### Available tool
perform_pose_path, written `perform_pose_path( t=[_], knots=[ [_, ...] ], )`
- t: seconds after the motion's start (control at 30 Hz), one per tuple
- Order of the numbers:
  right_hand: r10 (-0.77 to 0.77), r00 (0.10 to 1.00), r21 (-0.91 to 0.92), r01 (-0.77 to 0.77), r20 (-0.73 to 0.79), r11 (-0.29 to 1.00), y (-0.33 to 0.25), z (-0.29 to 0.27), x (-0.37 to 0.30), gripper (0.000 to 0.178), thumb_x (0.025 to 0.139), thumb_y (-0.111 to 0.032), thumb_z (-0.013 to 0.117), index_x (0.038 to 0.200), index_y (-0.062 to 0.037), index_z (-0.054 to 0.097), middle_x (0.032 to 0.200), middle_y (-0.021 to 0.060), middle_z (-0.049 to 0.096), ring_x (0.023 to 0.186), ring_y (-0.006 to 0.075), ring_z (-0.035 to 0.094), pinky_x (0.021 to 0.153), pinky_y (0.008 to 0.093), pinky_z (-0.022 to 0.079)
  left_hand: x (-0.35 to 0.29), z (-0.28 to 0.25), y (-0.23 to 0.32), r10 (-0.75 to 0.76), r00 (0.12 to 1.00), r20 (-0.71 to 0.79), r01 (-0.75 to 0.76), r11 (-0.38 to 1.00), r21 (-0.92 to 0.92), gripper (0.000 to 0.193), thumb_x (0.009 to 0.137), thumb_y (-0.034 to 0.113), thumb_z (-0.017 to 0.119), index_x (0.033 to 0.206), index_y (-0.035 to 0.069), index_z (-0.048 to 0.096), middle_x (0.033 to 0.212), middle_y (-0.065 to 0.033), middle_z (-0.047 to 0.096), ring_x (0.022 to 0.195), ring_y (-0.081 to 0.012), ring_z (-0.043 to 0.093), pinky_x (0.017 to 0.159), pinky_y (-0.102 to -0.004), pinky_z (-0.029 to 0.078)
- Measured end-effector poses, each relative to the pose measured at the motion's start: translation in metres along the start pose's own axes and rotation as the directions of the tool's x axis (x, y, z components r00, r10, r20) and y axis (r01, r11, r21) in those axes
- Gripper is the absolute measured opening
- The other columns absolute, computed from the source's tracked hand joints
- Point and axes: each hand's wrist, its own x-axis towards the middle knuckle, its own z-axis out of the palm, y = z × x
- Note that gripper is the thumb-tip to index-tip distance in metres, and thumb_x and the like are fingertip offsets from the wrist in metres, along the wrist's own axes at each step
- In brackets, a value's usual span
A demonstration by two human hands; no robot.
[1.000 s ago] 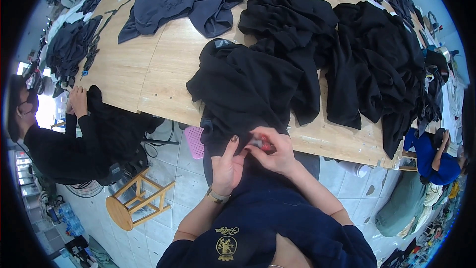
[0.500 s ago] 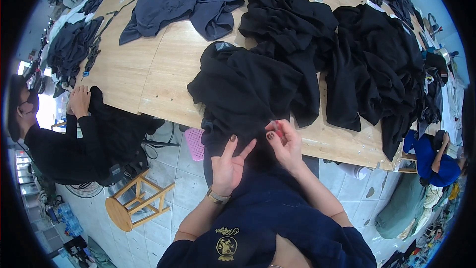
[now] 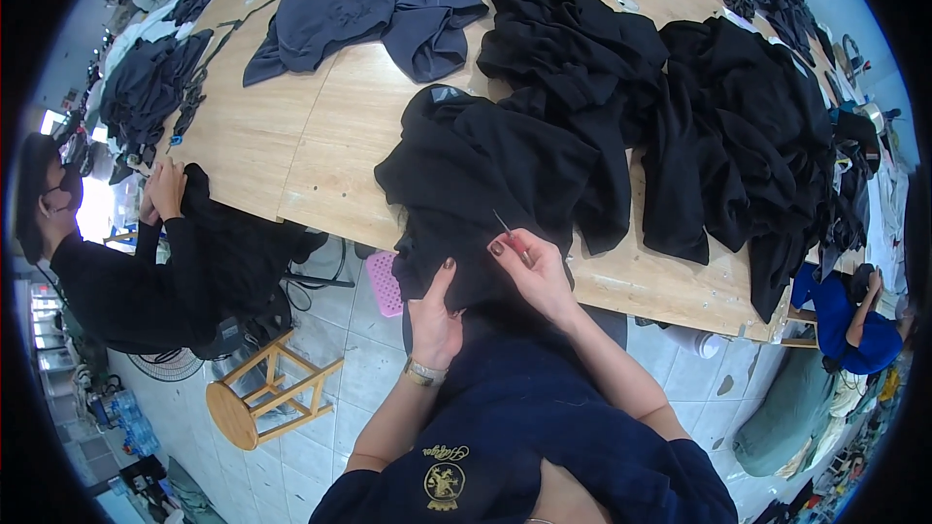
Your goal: Trimming loose threads from black fabric garments using small snips.
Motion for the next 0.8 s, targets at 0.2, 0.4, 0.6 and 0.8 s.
perform_pose_path(
  t=[0.2,0.4,0.6,0.8],
  knots=[
    [-0.195,0.980,-0.411,0.197,0.048,0.890,-0.007,-0.011,-0.002,0.033,0.084,-0.034,0.062,0.075,-0.0033,0.054,0.055,0.0076,0.049,0.047,0.0197,0.049,0.047,0.0300,0.036,0.000,0.004,0.000,0.172,0.981,0.091,-0.172,0.985,-0.009,0.042,0.084,-0.002,0.059,0.123,0.006,0.047,0.118,-0.0058,0.054,0.107,-0.0154,0.053,0.089,-0.0295,0.045],
    [-0.331,0.936,-0.585,0.337,0.122,0.737,-0.012,-0.015,-0.004,0.032,0.081,-0.035,0.064,0.072,-0.0053,0.054,0.058,0.0110,0.055,0.052,0.0273,0.056,0.047,0.0351,0.039,-0.006,0.010,0.004,0.171,0.974,0.150,-0.169,0.985,-0.028,0.051,0.084,-0.004,0.057,0.130,0.006,0.039,0.124,-0.0063,0.048,0.113,-0.0164,0.049,0.095,-0.0301,0.042],
    [-0.380,0.908,-0.618,0.402,0.176,0.675,-0.016,-0.014,-0.003,0.031,0.081,-0.034,0.064,0.071,-0.0059,0.055,0.058,0.0091,0.055,0.052,0.0255,0.057,0.046,0.0338,0.040,-0.006,0.009,0.002,0.166,0.971,0.173,-0.169,0.986,0.004,0.051,0.084,-0.005,0.056,0.131,0.006,0.038,0.123,-0.0069,0.049,0.113,-0.0166,0.048,0.096,-0.0303,0.041],
    [-0.400,0.896,-0.622,0.426,0.191,0.657,-0.018,-0.012,-0.002,0.031,0.081,-0.033,0.064,0.070,-0.0061,0.054,0.059,0.0085,0.056,0.052,0.0252,0.057,0.046,0.0337,0.041,-0.006,0.008,0.000,0.198,0.962,0.186,-0.206,0.978,0.020,0.051,0.084,-0.006,0.056,0.130,0.004,0.038,0.124,-0.0074,0.048,0.113,-0.0166,0.048,0.096,-0.0298,0.041]
  ],
)
